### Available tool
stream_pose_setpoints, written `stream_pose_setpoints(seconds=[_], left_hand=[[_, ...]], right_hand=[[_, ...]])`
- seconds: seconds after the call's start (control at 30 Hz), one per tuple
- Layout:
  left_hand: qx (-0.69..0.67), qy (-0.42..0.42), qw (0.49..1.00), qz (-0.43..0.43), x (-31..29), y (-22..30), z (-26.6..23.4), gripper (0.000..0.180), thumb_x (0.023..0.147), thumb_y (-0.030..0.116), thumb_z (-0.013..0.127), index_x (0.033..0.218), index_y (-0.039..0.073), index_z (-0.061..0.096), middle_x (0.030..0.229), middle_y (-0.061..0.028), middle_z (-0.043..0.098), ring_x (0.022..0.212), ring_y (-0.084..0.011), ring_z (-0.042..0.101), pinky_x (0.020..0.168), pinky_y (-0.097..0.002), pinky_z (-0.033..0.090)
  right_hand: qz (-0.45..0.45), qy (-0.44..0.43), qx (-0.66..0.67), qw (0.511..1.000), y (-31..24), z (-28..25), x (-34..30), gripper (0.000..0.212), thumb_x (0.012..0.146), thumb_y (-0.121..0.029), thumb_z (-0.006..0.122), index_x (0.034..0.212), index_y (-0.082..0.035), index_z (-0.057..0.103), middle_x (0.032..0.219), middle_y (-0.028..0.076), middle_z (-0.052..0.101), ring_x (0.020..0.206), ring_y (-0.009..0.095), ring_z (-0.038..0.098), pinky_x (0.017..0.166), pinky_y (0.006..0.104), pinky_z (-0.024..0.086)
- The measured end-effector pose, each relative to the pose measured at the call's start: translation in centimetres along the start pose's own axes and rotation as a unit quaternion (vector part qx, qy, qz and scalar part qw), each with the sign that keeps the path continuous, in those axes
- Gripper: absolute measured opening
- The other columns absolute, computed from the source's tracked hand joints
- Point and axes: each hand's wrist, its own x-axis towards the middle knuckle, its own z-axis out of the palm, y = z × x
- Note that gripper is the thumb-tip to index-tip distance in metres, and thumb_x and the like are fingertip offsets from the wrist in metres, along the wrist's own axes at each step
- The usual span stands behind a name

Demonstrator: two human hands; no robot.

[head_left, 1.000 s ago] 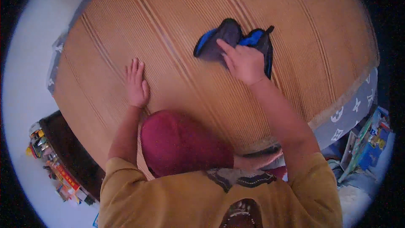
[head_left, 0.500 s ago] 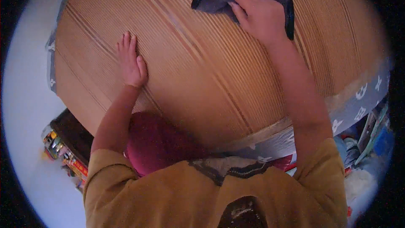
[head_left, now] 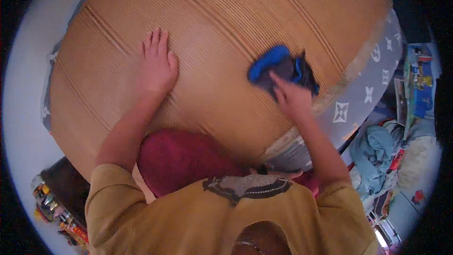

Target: The person smoothes a blue fabric sleeve on a bamboo mat by hand, turns the item over, and folds it.

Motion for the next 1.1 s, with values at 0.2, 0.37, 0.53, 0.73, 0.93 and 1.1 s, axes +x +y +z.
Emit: stream_pose_setpoints(seconds=[0.2,0.37,0.53,0.73,0.93,1.1], left_hand=[[0.029,0.045,0.999,-0.001,-0.4,-0.7,1.1,0.057,0.093,0.024,0.044,0.146,0.003,0.037,0.155,-0.0186,0.031,0.146,-0.0362,0.023,0.119,-0.0550,0.012],[0.033,0.036,0.999,-0.013,0.2,-0.5,2.0,0.061,0.092,0.025,0.046,0.146,0.000,0.036,0.155,-0.0194,0.031,0.146,-0.0359,0.023,0.119,-0.0555,0.012],[0.047,0.031,0.998,-0.021,0.9,0.2,1.2,0.061,0.092,0.026,0.047,0.146,0.000,0.035,0.155,-0.0198,0.030,0.146,-0.0359,0.022,0.120,-0.0553,0.010],[0.043,0.036,0.998,-0.012,1.3,0.4,1.7,0.061,0.091,0.025,0.047,0.146,0.000,0.036,0.155,-0.0196,0.031,0.146,-0.0354,0.022,0.120,-0.0543,0.009],[0.010,0.059,0.998,-0.019,0.9,-0.7,3.6,0.058,0.092,0.024,0.045,0.145,0.002,0.037,0.155,-0.0181,0.032,0.146,-0.0342,0.023,0.120,-0.0535,0.010],[-0.015,0.084,0.996,-0.015,1.3,-0.8,3.1,0.056,0.094,0.024,0.044,0.146,0.004,0.036,0.155,-0.0162,0.032,0.146,-0.0336,0.024,0.120,-0.0526,0.013]], right_hand=[[-0.012,-0.098,-0.111,0.989,0.3,0.8,-12.1,0.054,0.081,-0.021,0.071,0.134,-0.026,0.060,0.064,0.007,0.056,0.057,0.029,0.058,0.053,0.0429,0.046],[-0.017,-0.098,-0.181,0.979,-3.6,3.1,-2.2,0.056,0.081,-0.026,0.068,0.136,-0.028,0.057,0.064,0.005,0.057,0.054,0.027,0.056,0.051,0.0413,0.046],[-0.100,-0.005,-0.089,0.991,-10.3,3.0,14.0,0.045,0.093,-0.024,0.054,0.137,-0.028,0.054,0.074,0.007,0.067,0.064,0.026,0.067,0.051,0.0428,0.050],[-0.090,0.091,-0.028,0.991,-14.9,4.2,29.1,0.034,0.095,-0.030,0.054,0.127,-0.023,0.063,0.085,0.008,0.072,0.073,0.027,0.070,0.058,0.0448,0.051],[-0.114,0.111,0.042,0.986,-14.3,4.1,24.9,0.034,0.094,-0.033,0.056,0.123,-0.017,0.065,0.084,0.011,0.072,0.073,0.031,0.069,0.060,0.0472,0.052],[-0.034,-0.037,-0.010,0.999,-8.7,3.3,7.8,0.040,0.095,-0.036,0.054,0.134,-0.031,0.056,0.073,0.009,0.068,0.062,0.029,0.065,0.054,0.0447,0.050]])
